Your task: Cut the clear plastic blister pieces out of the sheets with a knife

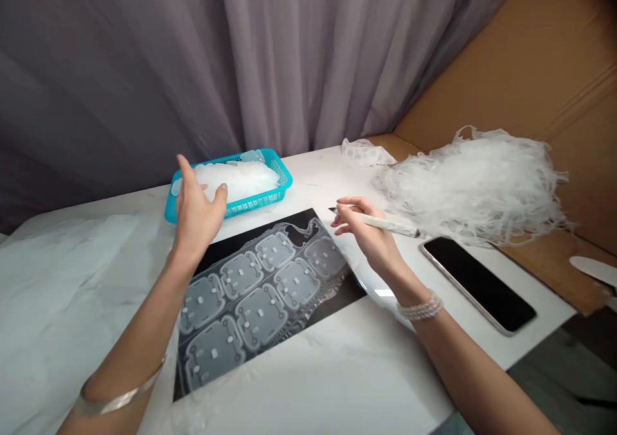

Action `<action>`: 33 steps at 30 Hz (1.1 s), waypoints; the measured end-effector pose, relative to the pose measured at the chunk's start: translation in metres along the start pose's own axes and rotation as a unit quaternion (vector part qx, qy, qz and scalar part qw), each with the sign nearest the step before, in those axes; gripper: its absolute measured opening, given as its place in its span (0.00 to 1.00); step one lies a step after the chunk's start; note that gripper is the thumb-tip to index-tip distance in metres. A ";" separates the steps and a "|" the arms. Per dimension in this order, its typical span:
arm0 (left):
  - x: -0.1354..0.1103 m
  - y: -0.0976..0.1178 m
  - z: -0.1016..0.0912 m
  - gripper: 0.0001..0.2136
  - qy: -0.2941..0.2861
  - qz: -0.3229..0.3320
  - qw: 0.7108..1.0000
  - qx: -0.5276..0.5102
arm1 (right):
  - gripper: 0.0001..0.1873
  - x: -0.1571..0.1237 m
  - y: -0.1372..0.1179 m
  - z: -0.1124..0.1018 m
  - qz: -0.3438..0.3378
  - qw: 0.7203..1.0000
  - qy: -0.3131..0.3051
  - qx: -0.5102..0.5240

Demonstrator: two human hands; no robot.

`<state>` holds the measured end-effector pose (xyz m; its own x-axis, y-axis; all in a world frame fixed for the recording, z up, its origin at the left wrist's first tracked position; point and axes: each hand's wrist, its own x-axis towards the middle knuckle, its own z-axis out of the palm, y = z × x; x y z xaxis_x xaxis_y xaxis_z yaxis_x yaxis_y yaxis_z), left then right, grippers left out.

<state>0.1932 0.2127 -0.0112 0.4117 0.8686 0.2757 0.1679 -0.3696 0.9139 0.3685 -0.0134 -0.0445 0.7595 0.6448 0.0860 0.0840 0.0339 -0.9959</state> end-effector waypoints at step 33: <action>-0.135 -0.026 0.035 0.19 -0.394 0.364 0.784 0.312 | 0.11 -0.081 0.011 0.029 -0.178 0.838 -0.155 -0.491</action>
<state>0.1645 0.0939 -0.0828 0.9865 -0.0302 0.1612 -0.0640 -0.9759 0.2086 0.2891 -0.0431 -0.0635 0.3815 0.9002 0.2100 0.8767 -0.2804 -0.3908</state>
